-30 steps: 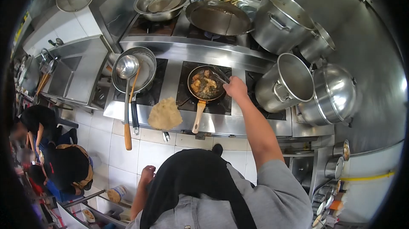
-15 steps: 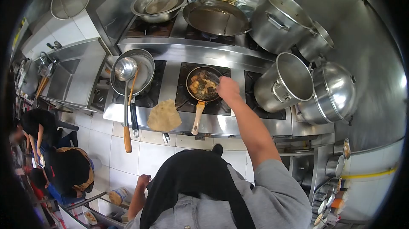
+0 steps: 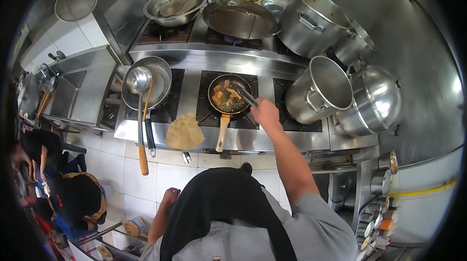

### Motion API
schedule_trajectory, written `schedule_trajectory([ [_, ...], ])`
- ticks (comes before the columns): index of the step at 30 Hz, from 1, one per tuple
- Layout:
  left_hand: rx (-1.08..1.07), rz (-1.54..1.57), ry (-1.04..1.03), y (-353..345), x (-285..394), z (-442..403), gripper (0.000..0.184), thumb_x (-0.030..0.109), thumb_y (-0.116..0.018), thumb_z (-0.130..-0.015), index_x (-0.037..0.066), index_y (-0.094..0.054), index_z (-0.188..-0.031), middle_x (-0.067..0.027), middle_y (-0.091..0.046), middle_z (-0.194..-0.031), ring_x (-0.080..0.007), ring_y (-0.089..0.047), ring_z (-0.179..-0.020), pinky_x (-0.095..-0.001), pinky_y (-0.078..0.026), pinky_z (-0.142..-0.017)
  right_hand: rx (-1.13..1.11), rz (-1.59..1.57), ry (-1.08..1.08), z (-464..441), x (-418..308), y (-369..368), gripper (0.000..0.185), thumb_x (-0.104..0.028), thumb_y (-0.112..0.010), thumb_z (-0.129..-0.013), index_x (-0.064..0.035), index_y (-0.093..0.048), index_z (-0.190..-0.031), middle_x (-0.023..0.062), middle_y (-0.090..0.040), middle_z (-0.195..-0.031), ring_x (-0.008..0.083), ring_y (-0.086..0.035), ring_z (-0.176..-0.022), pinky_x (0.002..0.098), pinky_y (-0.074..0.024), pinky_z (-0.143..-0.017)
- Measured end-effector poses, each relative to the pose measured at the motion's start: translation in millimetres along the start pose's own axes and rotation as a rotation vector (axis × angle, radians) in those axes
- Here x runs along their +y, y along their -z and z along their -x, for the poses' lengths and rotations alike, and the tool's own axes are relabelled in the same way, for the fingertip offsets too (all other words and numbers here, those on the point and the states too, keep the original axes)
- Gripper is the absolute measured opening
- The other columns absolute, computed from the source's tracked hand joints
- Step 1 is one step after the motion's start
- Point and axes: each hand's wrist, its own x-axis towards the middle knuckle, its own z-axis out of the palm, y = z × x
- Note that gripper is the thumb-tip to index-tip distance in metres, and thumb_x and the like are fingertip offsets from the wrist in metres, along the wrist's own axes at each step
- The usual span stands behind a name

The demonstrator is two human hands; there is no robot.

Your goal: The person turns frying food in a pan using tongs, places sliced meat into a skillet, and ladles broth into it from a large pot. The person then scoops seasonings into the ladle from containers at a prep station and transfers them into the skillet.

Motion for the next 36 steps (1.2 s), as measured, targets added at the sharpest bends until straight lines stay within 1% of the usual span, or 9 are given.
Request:
schedule_trajectory([
  [1, -0.019, 0.155, 0.294, 15.2, 37.4, 1.3, 0.035, 0.031, -0.069, -0.087, -0.002, -0.073, -0.099, -0.0224, -0.072, -0.106, -0.0345, -0.068, -0.103, -0.0389, -0.053, -0.092, 0.019, -0.032, 0.008, 8.8, 4.8, -2.5, 0.026, -0.025, -0.071, -0.084, -0.0046, -0.069, -0.1, 0.0215, -0.07, -0.085, 0.0403, -0.068, -0.09, 0.0485, -0.0525, -0.08],
  [8, 0.01, 0.263, 0.394, 15.4, 47.5, -37.1, 0.033, 0.031, -0.07, -0.086, 0.001, -0.073, -0.098, -0.0236, -0.073, -0.103, -0.0357, -0.069, -0.102, -0.0399, -0.054, -0.091, 0.053, -0.126, 0.002, 68.5, 27.0, -14.5, 0.029, -0.028, -0.073, -0.083, -0.0067, -0.069, -0.102, 0.0213, -0.07, -0.09, 0.0416, -0.067, -0.09, 0.0492, -0.052, -0.08],
  [12, 0.028, 0.249, 0.359, 11.6, 34.4, -31.5, 0.033, 0.031, -0.071, -0.085, 0.001, -0.073, -0.099, -0.0242, -0.073, -0.1, -0.0364, -0.07, -0.1, -0.0401, -0.054, -0.089, 0.038, -0.11, -0.037, 76.6, 35.3, -21.6, 0.03, -0.029, -0.074, -0.082, -0.0068, -0.069, -0.102, 0.0209, -0.07, -0.091, 0.0415, -0.067, -0.09, 0.0493, -0.0522, -0.079],
  [14, -0.031, 0.046, 0.051, 17.8, 32.3, -21.2, 0.033, 0.031, -0.071, -0.085, 0.001, -0.073, -0.099, -0.0241, -0.073, -0.099, -0.0365, -0.07, -0.099, -0.0399, -0.054, -0.089, 0.082, -0.108, -0.027, 77.6, 35.3, -20.4, 0.031, -0.029, -0.074, -0.081, -0.0058, -0.069, -0.101, 0.021, -0.07, -0.09, 0.0415, -0.067, -0.089, 0.0497, -0.0526, -0.078],
  [15, -0.076, 0.157, 0.352, 21.1, 44.2, -14.4, 0.035, 0.033, -0.07, -0.086, 0.001, -0.073, -0.101, -0.0251, -0.072, -0.103, -0.037, -0.068, -0.103, -0.04, -0.053, -0.092, 0.081, -0.111, -0.028, 75.9, 35.7, -21.4, 0.031, -0.029, -0.074, -0.081, -0.0058, -0.069, -0.101, 0.021, -0.07, -0.09, 0.0415, -0.067, -0.089, 0.0497, -0.0526, -0.078],
  [19, -0.107, 0.035, 0.27, 18.8, 38.6, 3.8, 0.038, 0.035, -0.068, -0.089, 0.001, -0.073, -0.104, -0.0249, -0.071, -0.109, -0.0377, -0.066, -0.108, -0.0399, -0.051, -0.095, 0.097, -0.07, 0.049, 39.0, 33.1, -22.4, 0.029, -0.028, -0.073, -0.082, -0.0047, -0.068, -0.098, 0.0215, -0.07, -0.091, 0.0414, -0.067, -0.09, 0.0501, -0.053, -0.08],
  [29, -0.054, 0.14, 0.426, 3.2, 23.8, 27.6, 0.037, 0.033, -0.068, -0.089, 0.0, -0.073, -0.105, -0.0247, -0.071, -0.11, -0.0371, -0.066, -0.11, -0.0399, -0.052, -0.095, -0.005, 0.157, 0.085, -64.7, -11.8, -32.5, 0.026, -0.026, -0.07, -0.084, -0.0046, -0.067, -0.098, 0.0194, -0.071, -0.097, 0.0382, -0.068, -0.096, 0.0481, -0.0544, -0.084],
  [31, -0.036, 0.019, 0.209, -3.7, 10.7, 29.2, 0.038, 0.033, -0.07, -0.088, 0.0, -0.073, -0.106, -0.0242, -0.072, -0.109, -0.0367, -0.067, -0.108, -0.0399, -0.053, -0.094, -0.023, 0.142, 0.09, -59.9, -15.8, -28.9, 0.026, -0.027, -0.071, -0.084, -0.0048, -0.068, -0.099, 0.0196, -0.071, -0.097, 0.0384, -0.068, -0.096, 0.0484, -0.0543, -0.084],
  [36, -0.055, 0.147, 0.408, 11.3, 47.4, 43.2, 0.038, 0.032, -0.069, -0.088, -0.001, -0.072, -0.107, -0.0243, -0.071, -0.11, -0.0365, -0.067, -0.108, -0.0401, -0.052, -0.094, -0.005, 0.055, 0.041, -39.4, -5.2, -10.7, 0.028, -0.028, -0.071, -0.085, -0.0048, -0.068, -0.1, 0.0203, -0.071, -0.095, 0.0389, -0.068, -0.096, 0.0491, -0.0541, -0.083],
])
